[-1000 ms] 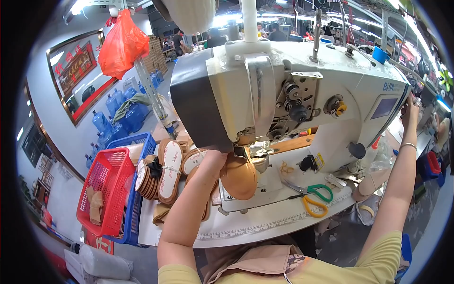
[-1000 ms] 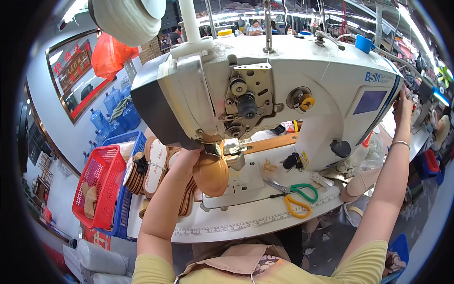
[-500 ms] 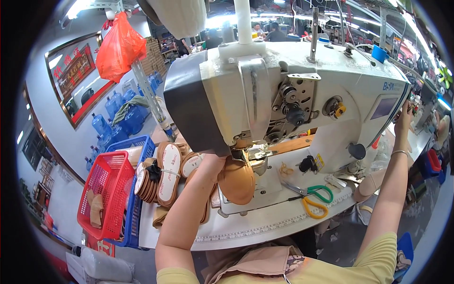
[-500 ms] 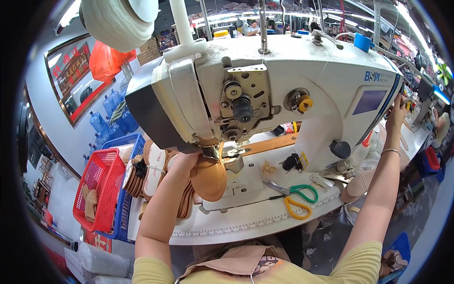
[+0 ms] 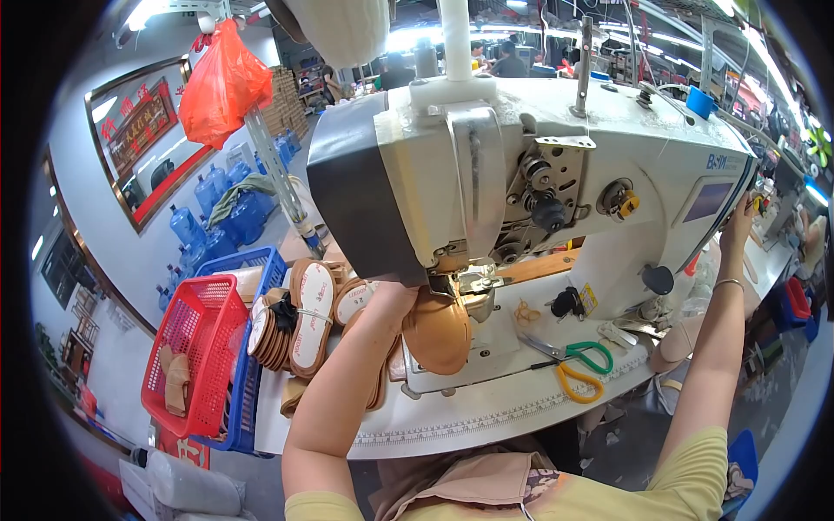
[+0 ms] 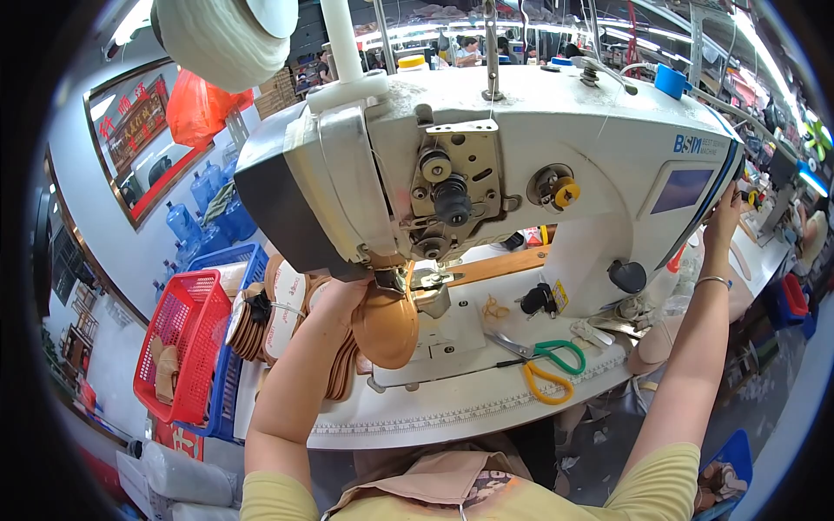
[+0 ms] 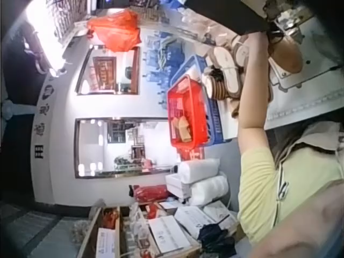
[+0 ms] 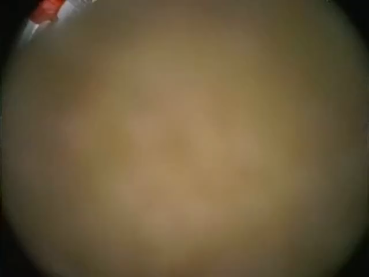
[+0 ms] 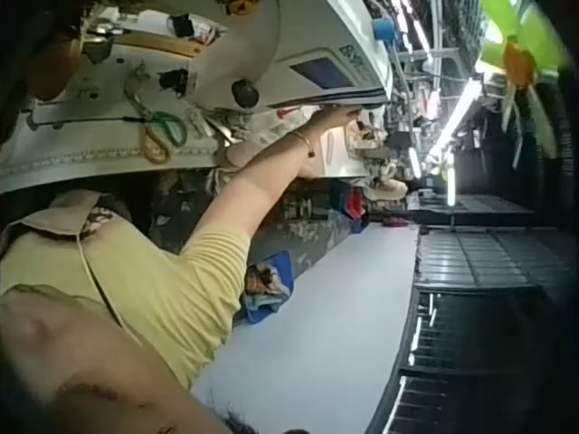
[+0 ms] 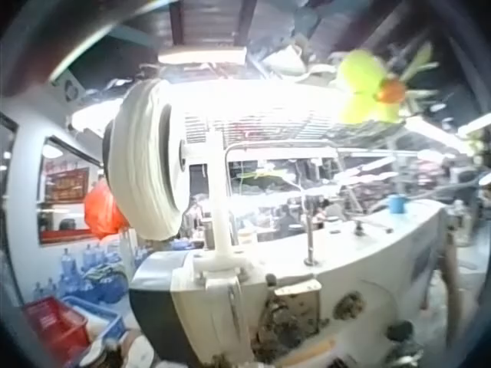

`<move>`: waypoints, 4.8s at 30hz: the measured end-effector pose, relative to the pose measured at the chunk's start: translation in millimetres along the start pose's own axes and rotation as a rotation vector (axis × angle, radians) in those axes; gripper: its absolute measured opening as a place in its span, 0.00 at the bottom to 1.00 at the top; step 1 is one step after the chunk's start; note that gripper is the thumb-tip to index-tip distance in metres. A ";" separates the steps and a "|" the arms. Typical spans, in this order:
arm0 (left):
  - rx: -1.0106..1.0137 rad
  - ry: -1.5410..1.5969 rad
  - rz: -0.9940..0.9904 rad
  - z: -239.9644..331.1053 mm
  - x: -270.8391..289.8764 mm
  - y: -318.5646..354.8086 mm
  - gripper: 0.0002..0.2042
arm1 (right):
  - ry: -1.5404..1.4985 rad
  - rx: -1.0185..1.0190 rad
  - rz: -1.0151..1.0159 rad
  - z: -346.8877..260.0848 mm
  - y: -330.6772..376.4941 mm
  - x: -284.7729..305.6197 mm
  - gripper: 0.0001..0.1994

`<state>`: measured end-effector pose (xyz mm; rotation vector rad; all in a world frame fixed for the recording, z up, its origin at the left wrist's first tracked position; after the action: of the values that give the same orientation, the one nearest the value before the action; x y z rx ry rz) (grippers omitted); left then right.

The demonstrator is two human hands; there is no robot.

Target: Stitching leather or synthetic shoe components together using an industrial sewing machine.

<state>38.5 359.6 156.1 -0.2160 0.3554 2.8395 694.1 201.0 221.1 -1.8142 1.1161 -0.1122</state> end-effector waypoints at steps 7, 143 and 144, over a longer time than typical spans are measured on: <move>0.049 0.039 -0.074 -9.6 -3.2 7.2 0.20 | -0.056 0.064 0.020 4.3 11.8 -7.2 0.15; -0.256 0.619 -0.428 -107.7 18.7 75.0 0.26 | -0.685 -0.497 -0.955 -149.7 319.5 -305.4 0.16; -0.241 0.620 -0.416 -109.8 19.2 73.7 0.26 | -0.672 -0.511 -0.959 -151.0 319.3 -305.6 0.15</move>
<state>11.7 266.9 63.6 -1.0889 0.0646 2.3360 237.2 284.7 172.0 -2.4352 -0.2771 0.2331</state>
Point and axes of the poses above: each hand's wrist, its own y-axis away from the middle knuckle, its own x-axis out of the back of the hand, z = x × y, the point moved 8 cm from there along -y, towards the middle knuckle, and after that the axes turned 14 degrees about x, right-handed, at the moved point
